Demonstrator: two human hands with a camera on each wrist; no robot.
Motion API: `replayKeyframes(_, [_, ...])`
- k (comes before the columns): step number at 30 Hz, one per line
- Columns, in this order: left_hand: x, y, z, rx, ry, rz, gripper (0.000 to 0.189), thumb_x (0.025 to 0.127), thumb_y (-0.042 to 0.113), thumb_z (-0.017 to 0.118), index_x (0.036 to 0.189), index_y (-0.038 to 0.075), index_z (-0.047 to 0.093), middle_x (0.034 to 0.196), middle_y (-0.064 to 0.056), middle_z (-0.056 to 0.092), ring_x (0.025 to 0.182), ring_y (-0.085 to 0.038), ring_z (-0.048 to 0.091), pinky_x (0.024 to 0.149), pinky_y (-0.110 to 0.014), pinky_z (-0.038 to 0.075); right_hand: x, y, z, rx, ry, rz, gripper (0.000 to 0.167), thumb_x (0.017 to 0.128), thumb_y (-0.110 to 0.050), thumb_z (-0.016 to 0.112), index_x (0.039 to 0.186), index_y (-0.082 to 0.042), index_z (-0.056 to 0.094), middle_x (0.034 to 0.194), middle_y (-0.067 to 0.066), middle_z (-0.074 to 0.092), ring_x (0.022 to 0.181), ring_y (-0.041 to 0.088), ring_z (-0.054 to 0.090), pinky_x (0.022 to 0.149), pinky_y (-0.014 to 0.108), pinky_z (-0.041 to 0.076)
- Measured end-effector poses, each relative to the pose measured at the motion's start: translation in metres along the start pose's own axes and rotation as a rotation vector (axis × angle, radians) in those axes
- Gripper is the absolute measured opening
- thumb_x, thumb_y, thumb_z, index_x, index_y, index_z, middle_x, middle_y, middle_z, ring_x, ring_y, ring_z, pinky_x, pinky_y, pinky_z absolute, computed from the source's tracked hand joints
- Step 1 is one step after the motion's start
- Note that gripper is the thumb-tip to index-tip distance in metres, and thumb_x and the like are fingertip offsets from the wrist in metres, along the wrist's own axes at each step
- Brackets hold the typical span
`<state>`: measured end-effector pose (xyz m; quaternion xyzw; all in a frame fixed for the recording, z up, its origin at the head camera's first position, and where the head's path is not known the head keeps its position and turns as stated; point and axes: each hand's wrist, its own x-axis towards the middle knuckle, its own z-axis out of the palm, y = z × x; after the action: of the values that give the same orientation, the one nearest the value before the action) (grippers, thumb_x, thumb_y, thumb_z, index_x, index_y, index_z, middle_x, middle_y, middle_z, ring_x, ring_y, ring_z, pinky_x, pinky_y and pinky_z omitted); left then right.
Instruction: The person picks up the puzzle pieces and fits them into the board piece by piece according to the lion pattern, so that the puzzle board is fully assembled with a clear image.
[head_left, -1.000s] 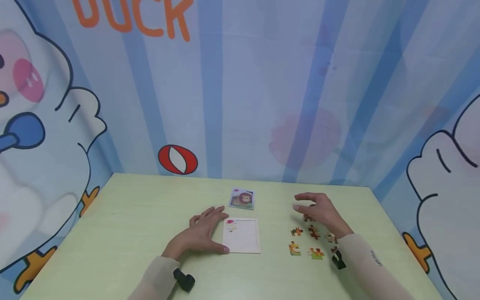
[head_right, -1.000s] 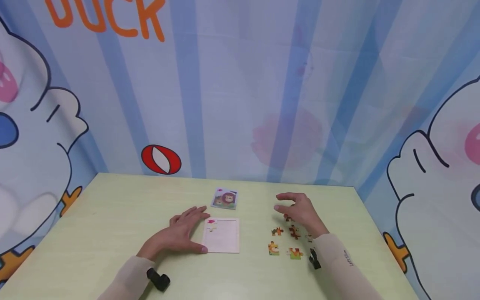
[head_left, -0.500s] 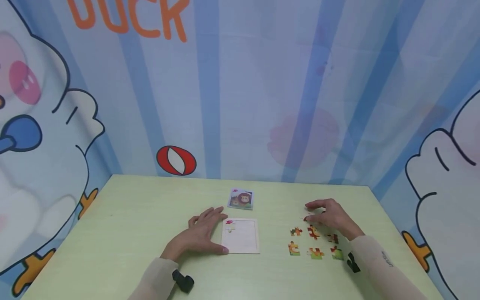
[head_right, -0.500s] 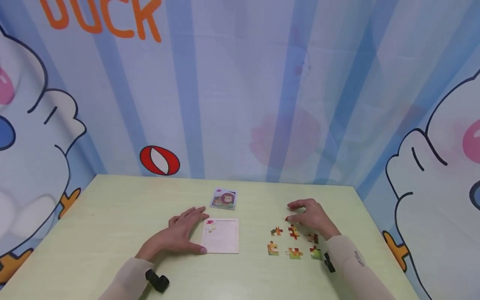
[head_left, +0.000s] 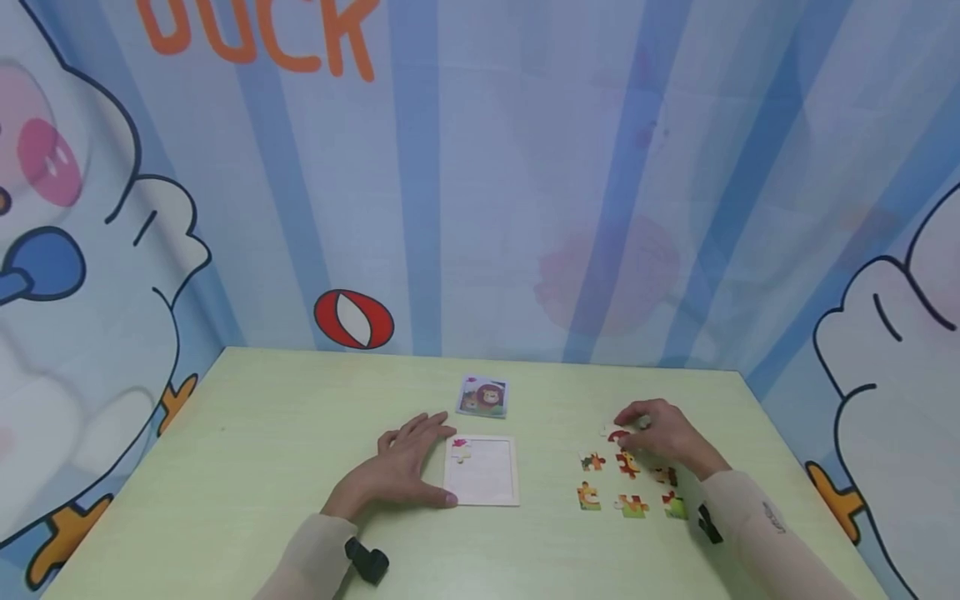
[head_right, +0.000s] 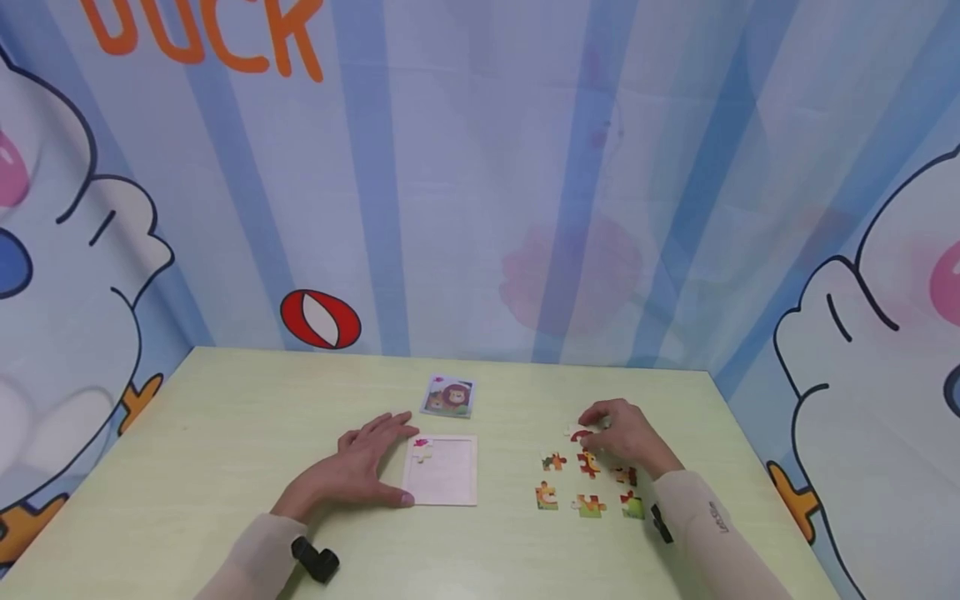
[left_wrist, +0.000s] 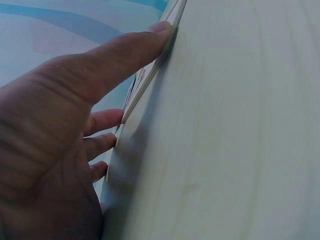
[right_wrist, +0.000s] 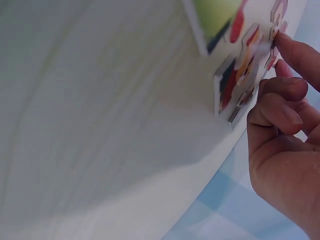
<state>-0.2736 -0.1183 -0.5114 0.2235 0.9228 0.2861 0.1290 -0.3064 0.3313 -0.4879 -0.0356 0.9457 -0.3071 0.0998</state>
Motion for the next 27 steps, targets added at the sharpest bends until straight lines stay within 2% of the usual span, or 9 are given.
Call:
replayKeyframes(6, [0.0006, 0.0, -0.0001, 0.007, 0.002, 0.007, 0.099, 0.078, 0.054, 0.091, 0.16, 0.022, 0.046, 0.181, -0.004, 0.025, 0.169, -0.037, 0.014, 0.129, -0.074, 0.014, 0.003, 0.0003, 0.0003, -0.021, 0.009, -0.023, 0.025, 0.093, -0.017, 0.085, 0.113, -0.009, 0.071, 0.116, 0.012, 0.071, 0.103, 0.026, 0.064, 0.093, 0.048, 0.058])
replayKeyframes(12, [0.0009, 0.0004, 0.0001, 0.007, -0.005, 0.004, 0.099, 0.079, 0.053, 0.091, 0.161, 0.022, 0.045, 0.181, -0.003, 0.025, 0.169, -0.037, 0.013, 0.129, -0.073, 0.014, 0.0023, 0.0006, -0.0009, 0.049, 0.019, -0.034, 0.018, 0.095, -0.016, 0.082, 0.108, -0.009, 0.071, 0.102, 0.009, 0.073, 0.092, 0.022, 0.065, 0.079, 0.038, 0.054])
replayKeyframes(17, [0.001, 0.0004, -0.0002, 0.009, -0.005, 0.002, 0.099, 0.079, 0.053, 0.091, 0.161, 0.022, 0.045, 0.181, -0.003, 0.025, 0.17, -0.036, 0.013, 0.129, -0.073, 0.013, 0.0037, -0.0008, -0.0004, 0.112, 0.023, -0.036, 0.015, 0.099, -0.019, 0.078, 0.11, -0.008, 0.076, 0.102, 0.01, 0.076, 0.091, 0.021, 0.066, 0.075, 0.033, 0.054])
replayKeyframes(27, [-0.0006, -0.0012, 0.0001, -0.004, -0.005, 0.014, 0.101, 0.078, 0.054, 0.091, 0.161, 0.021, 0.045, 0.181, -0.004, 0.025, 0.169, -0.038, 0.014, 0.127, -0.074, 0.015, 0.0045, -0.0079, 0.0042, 0.212, 0.017, -0.025, 0.025, 0.1, -0.025, 0.079, 0.117, -0.007, 0.078, 0.106, 0.011, 0.08, 0.089, 0.019, 0.07, 0.073, 0.034, 0.056])
